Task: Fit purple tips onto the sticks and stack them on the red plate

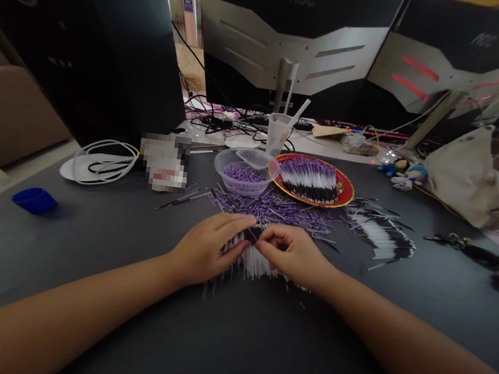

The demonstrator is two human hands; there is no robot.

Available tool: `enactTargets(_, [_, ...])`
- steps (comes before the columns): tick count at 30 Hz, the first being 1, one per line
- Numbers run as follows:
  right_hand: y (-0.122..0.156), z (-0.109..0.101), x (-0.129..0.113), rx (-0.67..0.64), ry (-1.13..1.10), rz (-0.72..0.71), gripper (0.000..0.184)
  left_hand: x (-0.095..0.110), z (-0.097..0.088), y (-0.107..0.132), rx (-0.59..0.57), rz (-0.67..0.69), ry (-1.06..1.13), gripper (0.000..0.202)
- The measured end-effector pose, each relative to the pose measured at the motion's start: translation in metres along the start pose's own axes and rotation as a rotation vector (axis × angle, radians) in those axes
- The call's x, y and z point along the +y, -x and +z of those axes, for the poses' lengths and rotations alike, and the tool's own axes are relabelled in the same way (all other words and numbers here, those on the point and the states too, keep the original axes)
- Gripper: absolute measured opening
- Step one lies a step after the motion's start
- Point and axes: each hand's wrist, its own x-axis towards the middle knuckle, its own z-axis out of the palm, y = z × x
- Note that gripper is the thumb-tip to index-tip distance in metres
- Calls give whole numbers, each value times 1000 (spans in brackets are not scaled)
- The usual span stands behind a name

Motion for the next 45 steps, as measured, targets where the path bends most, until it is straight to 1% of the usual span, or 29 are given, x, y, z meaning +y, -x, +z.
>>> enactTargets(1, [-2, -5, 1, 38, -1, -6, 12, -2, -2, -2, -13, -42, -33, 34])
enactTargets(3, [-9, -20, 4, 152, -1, -21, 14, -7, -7, -5, -65, -149, -134, 26])
enactTargets(5, [-21, -45, 10, 317, 11, -30, 16, -13, -11, -8, -151, -249, -247, 22])
enactTargets(8, [-45, -94, 31, 592, 104, -25, 19, -20, -12, -10, -292, -402, -312, 33])
enactTargets(11, [-71, -146, 62, 844, 279, 23, 21, -23, -7, -10, -398, -554, -262, 39])
enactTargets(12, [-78, -161, 73, 900, 358, 54, 23, -23, -5, -10, -419, -580, -248, 40])
enactTargets(14, [-90, -185, 92, 943, 569, 159, 27, -23, -3, -10, -438, -596, -232, 41])
enactTargets(15, [-95, -193, 100, 943, 600, 189, 27, -23, -3, -10, -443, -596, -227, 41])
enactTargets(17, [-103, -202, 110, 910, 638, 226, 26, -23, -4, -11, -450, -587, -219, 41])
enactTargets(21, [-109, -202, 116, 822, 648, 238, 26, -23, -6, -11, -455, -546, -209, 39])
enactTargets(25, [-103, -196, 113, 819, 672, 215, 26, -23, -6, -10, -449, -542, -194, 38])
enactTargets(28, [-92, -188, 106, 839, 677, 192, 26, -24, -5, -10, -441, -547, -177, 38])
enactTargets(31, [-76, -172, 89, 821, 585, 141, 25, -23, -8, -11, -449, -571, -131, 39])
enactTargets(33, [-63, -153, 72, 738, 474, 89, 23, -21, -14, -13, -456, -598, -85, 41])
enactTargets(35, [-48, -132, 53, 591, 439, 32, 22, -18, -23, -16, -449, -618, -66, 41])
enactTargets(37, [-33, -112, 37, 441, 493, 17, 23, -13, -31, -18, -435, -627, -122, 41])
enactTargets(38, [-27, -104, 31, 360, 553, 0, 23, -11, -35, -19, -451, -636, -154, 42])
enactTargets(39, [-21, -98, 27, 306, 605, -10, 23, -9, -37, -18, -473, -635, -180, 43])
enactTargets(42, [-11, -92, 26, 206, 775, 17, 20, -7, -36, -15, -561, -623, -217, 47])
enactTargets(45, [-10, -98, 35, 101, 885, 82, 14, -9, -30, -12, -636, -629, -185, 46])
